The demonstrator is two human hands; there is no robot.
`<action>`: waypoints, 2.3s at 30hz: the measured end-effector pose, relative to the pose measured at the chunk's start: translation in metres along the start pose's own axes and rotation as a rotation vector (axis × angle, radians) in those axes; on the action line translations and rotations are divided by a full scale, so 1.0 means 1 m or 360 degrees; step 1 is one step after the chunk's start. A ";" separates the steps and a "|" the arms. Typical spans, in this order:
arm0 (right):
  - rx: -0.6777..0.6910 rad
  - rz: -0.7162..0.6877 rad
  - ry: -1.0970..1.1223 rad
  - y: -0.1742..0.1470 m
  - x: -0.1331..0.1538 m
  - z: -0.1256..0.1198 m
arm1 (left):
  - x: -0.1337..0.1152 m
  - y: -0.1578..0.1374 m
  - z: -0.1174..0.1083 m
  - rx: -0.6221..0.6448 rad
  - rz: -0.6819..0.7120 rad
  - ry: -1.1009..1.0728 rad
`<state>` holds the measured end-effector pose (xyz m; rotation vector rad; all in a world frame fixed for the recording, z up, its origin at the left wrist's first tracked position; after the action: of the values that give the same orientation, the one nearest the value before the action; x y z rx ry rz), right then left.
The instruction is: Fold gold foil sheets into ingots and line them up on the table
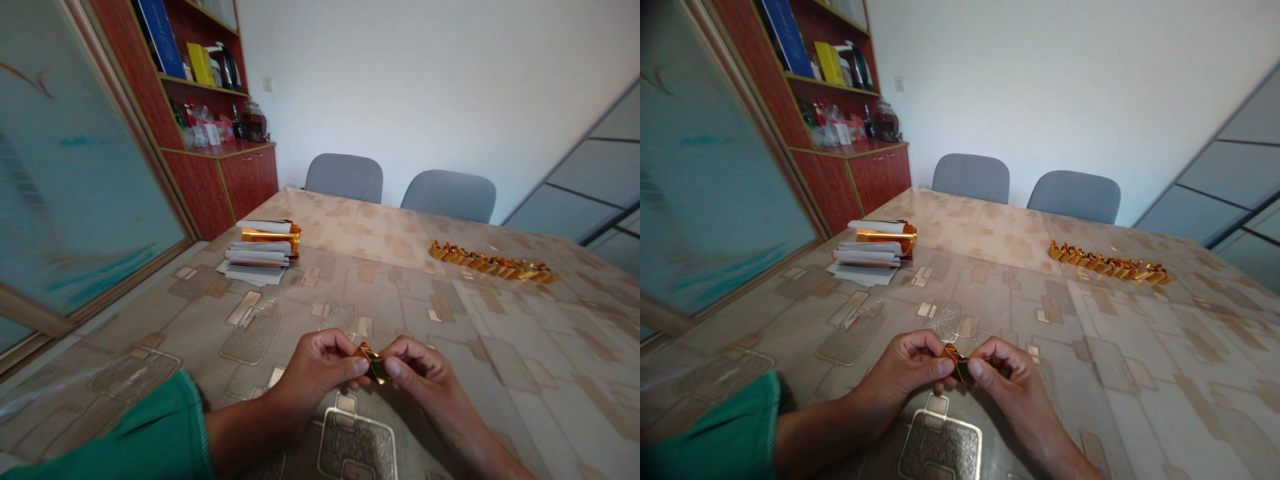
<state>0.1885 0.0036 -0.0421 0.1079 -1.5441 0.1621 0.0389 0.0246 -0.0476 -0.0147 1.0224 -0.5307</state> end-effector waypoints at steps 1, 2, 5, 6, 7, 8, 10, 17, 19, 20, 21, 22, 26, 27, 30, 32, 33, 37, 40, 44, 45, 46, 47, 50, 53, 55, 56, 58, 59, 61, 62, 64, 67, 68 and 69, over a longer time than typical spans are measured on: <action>0.0033 -0.0001 0.0021 0.000 0.001 0.002 | 0.000 0.000 0.000 -0.0002 0.0004 0.0006; 0.0057 -0.0003 0.0053 0.000 0.000 0.004 | 0.000 0.001 0.000 -0.0007 0.0005 0.0009; 0.0035 -0.0022 0.0115 -0.001 -0.005 0.007 | 0.000 0.002 0.001 -0.0003 -0.0010 -0.0002; -0.0004 -0.0026 0.0111 -0.001 -0.007 0.006 | 0.000 0.001 0.002 0.0001 -0.0015 -0.0028; -0.0051 -0.0023 0.0104 -0.002 -0.009 0.005 | -0.001 0.001 0.003 -0.0002 -0.0016 -0.0064; -0.0108 -0.0020 0.0098 -0.002 -0.011 0.003 | -0.001 0.000 0.004 -0.0014 -0.0011 -0.0100; -0.0219 -0.0018 0.0093 -0.002 -0.012 0.000 | -0.002 -0.002 0.004 -0.0046 0.0010 -0.0144; -0.0254 -0.0078 0.0088 -0.003 -0.005 0.003 | 0.001 -0.001 0.002 -0.0040 0.0064 -0.0047; -0.0214 -0.0071 0.0142 -0.004 -0.007 0.006 | 0.002 -0.001 0.001 -0.0067 0.0075 -0.0048; -0.0181 -0.0075 0.0171 -0.004 -0.007 0.008 | 0.002 -0.001 0.001 -0.0074 0.0071 -0.0050; -0.0143 -0.0076 0.0195 -0.004 -0.008 0.011 | 0.002 -0.001 0.002 -0.0076 0.0066 -0.0055; -0.0113 -0.0076 0.0216 -0.004 -0.008 0.013 | 0.001 -0.001 0.002 -0.0079 0.0069 -0.0062; -0.0085 -0.0053 0.0263 -0.006 -0.009 0.016 | -0.001 0.002 0.003 -0.0067 0.0117 -0.0073; -0.0091 -0.0046 0.0259 -0.006 -0.009 0.016 | -0.001 0.003 0.003 -0.0059 0.0128 -0.0077; -0.0132 -0.0029 0.0194 -0.006 -0.010 0.015 | -0.001 0.004 0.002 -0.0063 0.0152 -0.0069; -0.0166 -0.0028 0.0132 -0.007 -0.010 0.014 | -0.001 0.004 0.002 -0.0075 0.0165 -0.0042; -0.0174 -0.0033 0.0110 -0.007 -0.011 0.014 | -0.001 0.004 0.001 -0.0075 0.0167 -0.0029; -0.0151 -0.0053 0.0075 -0.006 -0.013 0.014 | -0.003 0.003 0.001 -0.0078 0.0195 -0.0034; -0.0150 -0.0059 0.0050 -0.006 -0.015 0.013 | -0.003 0.004 0.001 -0.0090 0.0204 -0.0039; -0.0182 -0.0051 0.0025 -0.007 -0.015 0.013 | -0.001 0.003 0.001 -0.0097 0.0189 -0.0019; -0.0202 -0.0053 0.0004 -0.007 -0.014 0.012 | -0.001 0.003 0.001 -0.0101 0.0185 -0.0014; -0.0222 -0.0060 -0.0024 -0.007 -0.013 0.012 | 0.000 0.003 0.001 -0.0101 0.0181 -0.0006; -0.0240 -0.0067 -0.0061 -0.007 -0.012 0.011 | 0.000 0.003 0.001 -0.0101 0.0172 0.0004; -0.0265 -0.0082 -0.0198 -0.006 -0.008 0.010 | 0.002 0.003 -0.001 -0.0102 0.0124 0.0040; -0.0271 -0.0095 -0.0319 -0.006 -0.006 0.009 | 0.004 0.005 -0.003 -0.0094 0.0058 0.0093; -0.0284 -0.0106 -0.0334 -0.006 -0.005 0.009 | 0.005 0.006 -0.003 -0.0075 0.0034 0.0120; -0.0275 -0.0102 -0.0307 -0.006 -0.004 0.010 | 0.005 0.006 -0.002 -0.0057 0.0029 0.0124; -0.0200 -0.0082 -0.0152 -0.006 -0.003 0.013 | 0.005 0.006 -0.001 -0.0006 0.0025 0.0115; -0.0144 -0.0061 -0.0035 -0.006 -0.002 0.014 | 0.005 0.006 0.000 0.0028 0.0018 0.0102; -0.0046 -0.0017 0.0210 -0.007 0.001 0.017 | 0.006 0.005 0.002 0.0088 -0.0004 0.0077; -0.0017 0.0008 0.0304 -0.007 0.002 0.018 | 0.006 0.005 0.003 0.0122 -0.0019 0.0060; 0.0014 0.0092 0.0403 -0.007 0.002 0.018 | 0.005 0.005 0.006 0.0215 -0.0046 0.0015; 0.0090 0.0264 0.0425 -0.007 -0.004 0.020 | 0.005 0.004 0.010 0.0359 -0.0112 -0.0046; 0.0120 0.0304 0.0424 -0.007 -0.005 0.020 | 0.004 0.004 0.010 0.0388 -0.0137 -0.0064; 0.0147 0.0326 0.0422 -0.007 -0.006 0.021 | 0.005 0.004 0.010 0.0406 -0.0169 -0.0082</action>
<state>0.1689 -0.0073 -0.0478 0.0000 -1.2809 0.3947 0.0505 0.0233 -0.0470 0.1436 0.9012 -0.7511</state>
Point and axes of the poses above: each hand's wrist, its own y-axis towards the middle knuckle, its own z-axis out of the palm, x = y × z, the point moved 6 cm from there along y, towards the middle knuckle, and after that the axes turned 8 degrees about -y, right-handed, at the moved point
